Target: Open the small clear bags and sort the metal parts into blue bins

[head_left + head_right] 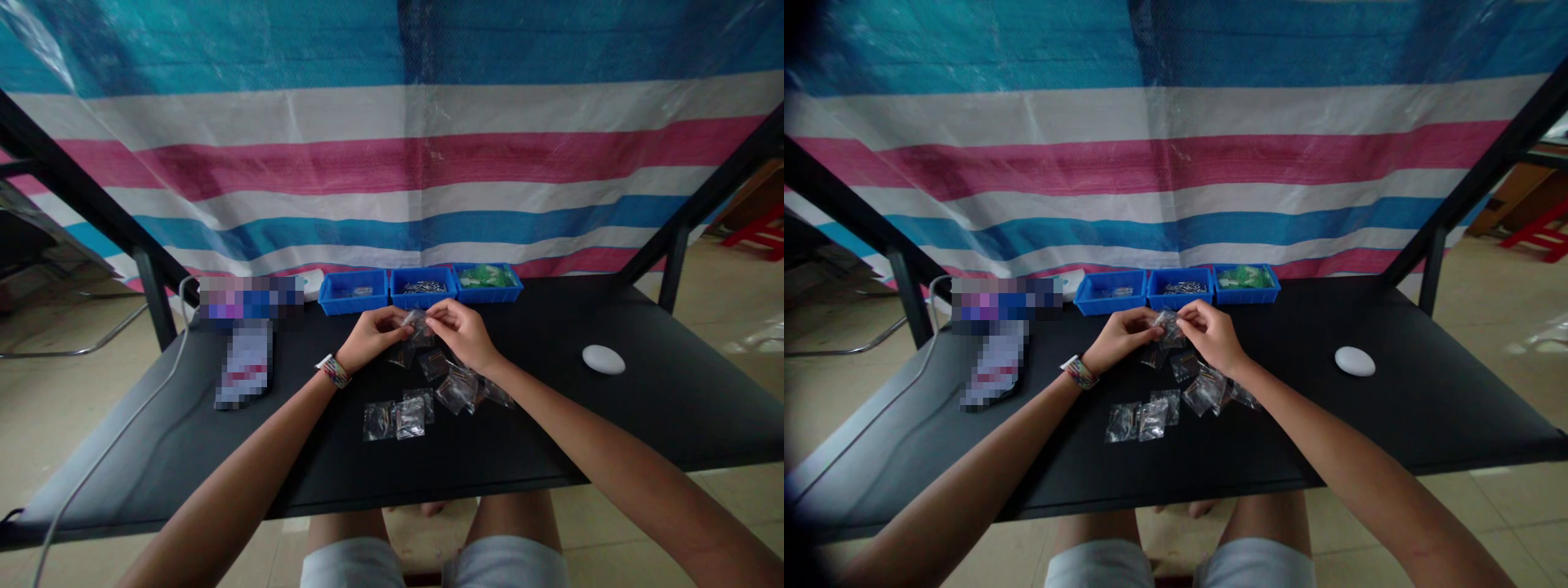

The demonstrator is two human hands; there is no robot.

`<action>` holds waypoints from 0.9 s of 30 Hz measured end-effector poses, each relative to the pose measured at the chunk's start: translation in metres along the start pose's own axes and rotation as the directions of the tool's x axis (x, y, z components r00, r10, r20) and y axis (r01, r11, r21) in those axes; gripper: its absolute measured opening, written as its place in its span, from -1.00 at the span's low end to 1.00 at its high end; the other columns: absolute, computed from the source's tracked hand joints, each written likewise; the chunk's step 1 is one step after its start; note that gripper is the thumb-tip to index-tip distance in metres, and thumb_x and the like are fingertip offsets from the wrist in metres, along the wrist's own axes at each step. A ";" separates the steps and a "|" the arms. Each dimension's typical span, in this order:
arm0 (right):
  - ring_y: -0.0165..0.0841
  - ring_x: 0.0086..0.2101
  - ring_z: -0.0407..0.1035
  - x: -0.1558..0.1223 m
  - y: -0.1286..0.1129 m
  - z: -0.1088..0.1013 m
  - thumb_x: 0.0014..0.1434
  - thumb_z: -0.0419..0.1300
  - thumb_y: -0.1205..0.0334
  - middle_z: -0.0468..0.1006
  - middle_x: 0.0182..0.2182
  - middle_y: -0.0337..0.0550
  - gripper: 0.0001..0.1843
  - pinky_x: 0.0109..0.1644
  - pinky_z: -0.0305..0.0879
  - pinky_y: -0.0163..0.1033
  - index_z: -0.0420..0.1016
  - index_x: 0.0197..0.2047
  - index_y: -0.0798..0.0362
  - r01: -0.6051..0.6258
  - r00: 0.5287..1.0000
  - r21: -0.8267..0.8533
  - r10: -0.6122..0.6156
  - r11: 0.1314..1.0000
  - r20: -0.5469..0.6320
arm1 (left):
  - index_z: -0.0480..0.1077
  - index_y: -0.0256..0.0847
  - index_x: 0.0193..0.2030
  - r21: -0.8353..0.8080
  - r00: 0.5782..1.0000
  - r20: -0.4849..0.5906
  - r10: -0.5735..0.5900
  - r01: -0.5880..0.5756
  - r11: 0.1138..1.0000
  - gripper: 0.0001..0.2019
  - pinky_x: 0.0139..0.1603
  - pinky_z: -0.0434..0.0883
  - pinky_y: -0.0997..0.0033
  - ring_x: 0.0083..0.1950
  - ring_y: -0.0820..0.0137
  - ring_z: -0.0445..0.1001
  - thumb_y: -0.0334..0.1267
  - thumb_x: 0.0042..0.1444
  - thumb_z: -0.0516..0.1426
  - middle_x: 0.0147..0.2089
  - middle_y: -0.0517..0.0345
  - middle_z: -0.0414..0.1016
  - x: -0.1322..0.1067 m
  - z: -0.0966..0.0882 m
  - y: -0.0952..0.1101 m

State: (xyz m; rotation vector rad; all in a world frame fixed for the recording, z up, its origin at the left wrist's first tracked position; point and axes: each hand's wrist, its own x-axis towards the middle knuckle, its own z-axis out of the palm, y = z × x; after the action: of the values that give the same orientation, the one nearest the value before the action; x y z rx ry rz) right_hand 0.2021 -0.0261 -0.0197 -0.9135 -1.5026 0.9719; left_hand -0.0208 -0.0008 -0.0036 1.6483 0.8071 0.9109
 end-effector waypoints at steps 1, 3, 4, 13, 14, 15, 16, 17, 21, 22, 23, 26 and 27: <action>-0.26 -0.31 0.59 -0.001 -0.001 0.000 0.27 0.37 0.01 0.62 -0.32 -0.17 -0.76 -0.16 0.55 -0.15 0.53 -0.18 -0.01 -0.002 1.000 0.000 0.002 1.000 0.007 | 0.55 -0.25 -0.16 0.000 1.000 -0.005 0.004 -0.004 1.000 -0.64 -0.29 0.44 0.46 -0.35 0.42 0.51 0.00 0.11 0.40 -0.33 0.14 0.59 0.000 0.000 0.000; -0.26 -0.34 0.60 -0.002 -0.004 0.000 0.29 0.35 -0.04 0.62 -0.34 -0.18 -0.72 -0.18 0.55 -0.14 0.53 -0.19 -0.01 -0.008 1.000 -0.012 0.009 1.000 0.029 | 0.54 -0.25 -0.20 0.011 1.000 -0.015 0.016 -0.016 1.000 -0.66 -0.32 0.43 0.47 -0.38 0.44 0.49 0.00 0.13 0.39 -0.35 0.16 0.57 0.001 -0.001 -0.001; -0.26 -0.35 0.60 -0.002 -0.006 0.000 0.30 0.34 -0.06 0.63 -0.33 -0.18 -0.71 -0.19 0.55 -0.14 0.53 -0.18 0.00 -0.013 0.999 -0.017 0.014 1.000 0.039 | 0.53 -0.24 -0.21 0.019 0.999 -0.030 0.023 -0.022 1.000 -0.66 -0.35 0.41 0.47 -0.40 0.45 0.47 0.01 0.14 0.38 -0.37 0.17 0.56 0.001 -0.001 -0.001; -0.30 -0.36 0.59 -0.003 -0.006 -0.005 0.36 0.27 -0.10 0.65 -0.32 -0.15 -0.65 -0.21 0.53 -0.18 0.56 -0.05 0.02 -0.006 1.000 -0.025 0.006 1.000 0.016 | 0.37 -0.19 -0.42 0.139 0.848 -0.493 0.195 -0.145 0.980 -0.61 -0.49 0.29 0.53 -0.51 0.50 0.33 0.05 0.18 0.34 -0.51 0.27 0.34 0.004 -0.011 0.000; -0.31 -0.38 0.58 -0.003 -0.006 -0.005 0.36 0.27 -0.10 0.64 -0.33 -0.16 -0.66 -0.22 0.52 -0.19 0.56 -0.06 0.02 -0.004 1.000 -0.039 0.005 0.999 0.024 | 0.36 -0.19 -0.44 0.157 0.816 -0.540 0.207 -0.144 0.977 -0.61 -0.51 0.29 0.54 -0.52 0.51 0.31 0.03 0.19 0.33 -0.52 0.28 0.32 0.005 -0.013 -0.001; -0.31 -0.38 0.58 -0.003 -0.006 -0.005 0.37 0.26 -0.10 0.63 -0.34 -0.17 -0.66 -0.23 0.51 -0.20 0.56 -0.06 0.02 -0.002 0.999 -0.054 0.003 0.999 0.035 | 0.34 -0.18 -0.45 0.160 0.786 -0.582 0.208 -0.141 0.977 -0.60 -0.52 0.29 0.55 -0.52 0.52 0.29 0.03 0.19 0.32 -0.53 0.28 0.30 0.006 -0.015 -0.002; -0.32 -0.39 0.58 -0.004 -0.006 -0.005 0.37 0.25 -0.11 0.63 -0.35 -0.17 -0.65 -0.25 0.49 -0.21 0.56 -0.07 0.02 0.001 0.999 -0.068 0.002 0.998 0.044 | 0.32 -0.18 -0.47 0.144 0.761 -0.619 0.197 -0.137 0.980 -0.59 -0.53 0.30 0.55 -0.53 0.52 0.28 0.03 0.19 0.32 -0.54 0.29 0.28 0.007 -0.018 -0.004; -0.32 -0.39 0.57 -0.004 -0.006 -0.005 0.38 0.24 -0.11 0.63 -0.36 -0.17 -0.65 -0.26 0.48 -0.22 0.57 -0.07 0.02 0.004 0.999 -0.081 0.000 0.997 0.053 | 0.30 -0.18 -0.48 0.107 0.739 -0.652 0.170 -0.133 0.985 -0.58 -0.54 0.32 0.55 -0.54 0.52 0.28 0.04 0.18 0.32 -0.54 0.29 0.26 0.008 -0.020 -0.006; -0.34 -0.43 0.55 -0.005 -0.009 -0.003 0.41 0.20 -0.11 0.60 -0.41 -0.20 -0.64 -0.30 0.44 -0.25 0.56 -0.12 0.02 0.014 0.997 -0.107 -0.006 0.994 0.080 | 0.30 -0.18 -0.49 -0.113 0.674 -0.738 -0.028 -0.084 0.990 -0.55 -0.59 0.38 0.53 -0.58 0.53 0.31 0.10 0.14 0.32 -0.53 0.31 0.24 0.013 -0.029 -0.012; -0.35 -0.44 0.54 -0.006 -0.010 -0.003 0.41 0.19 -0.12 0.59 -0.42 -0.20 -0.64 -0.30 0.43 -0.25 0.56 -0.14 0.02 0.014 0.996 -0.109 -0.004 0.994 0.088 | 0.32 -0.18 -0.47 -0.164 0.669 -0.739 -0.080 -0.062 0.985 -0.55 -0.62 0.37 0.54 -0.59 0.53 0.32 0.11 0.13 0.33 -0.54 0.31 0.24 0.014 -0.030 -0.012; -0.35 -0.45 0.53 -0.006 -0.010 -0.003 0.41 0.19 -0.12 0.59 -0.43 -0.21 -0.63 -0.31 0.43 -0.25 0.56 -0.15 0.02 0.013 0.995 -0.112 -0.002 0.994 0.096 | 0.33 -0.18 -0.46 -0.202 0.668 -0.734 -0.122 -0.043 0.979 -0.55 -0.65 0.34 0.55 -0.60 0.53 0.32 0.12 0.12 0.33 -0.55 0.32 0.24 0.014 -0.030 -0.012; -0.36 -0.47 0.52 -0.006 -0.012 -0.003 0.42 0.17 -0.10 0.57 -0.45 -0.22 -0.64 -0.34 0.42 -0.27 0.56 -0.17 0.02 0.013 0.993 -0.130 0.002 0.991 0.119 | 0.30 -0.18 -0.48 -0.238 0.675 -0.720 -0.163 -0.020 0.971 -0.51 -0.70 0.25 0.60 -0.63 0.53 0.32 0.13 0.08 0.37 -0.59 0.33 0.22 0.013 -0.030 -0.009; -0.36 -0.47 0.52 -0.006 -0.012 -0.003 0.42 0.17 -0.09 0.57 -0.45 -0.22 -0.65 -0.35 0.41 -0.28 0.56 -0.17 0.02 0.015 0.992 -0.137 0.002 0.990 0.126 | 0.28 -0.18 -0.49 -0.240 0.678 -0.717 -0.162 -0.022 0.970 -0.50 -0.71 0.24 0.61 -0.63 0.54 0.32 0.13 0.06 0.38 -0.60 0.33 0.21 0.013 -0.030 -0.008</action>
State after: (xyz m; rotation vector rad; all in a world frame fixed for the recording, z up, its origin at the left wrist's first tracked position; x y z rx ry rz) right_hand 0.2050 -0.0361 -0.0106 -0.9593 -1.6955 0.9444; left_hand -0.0409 0.0258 -0.0045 0.9976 1.2367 1.5918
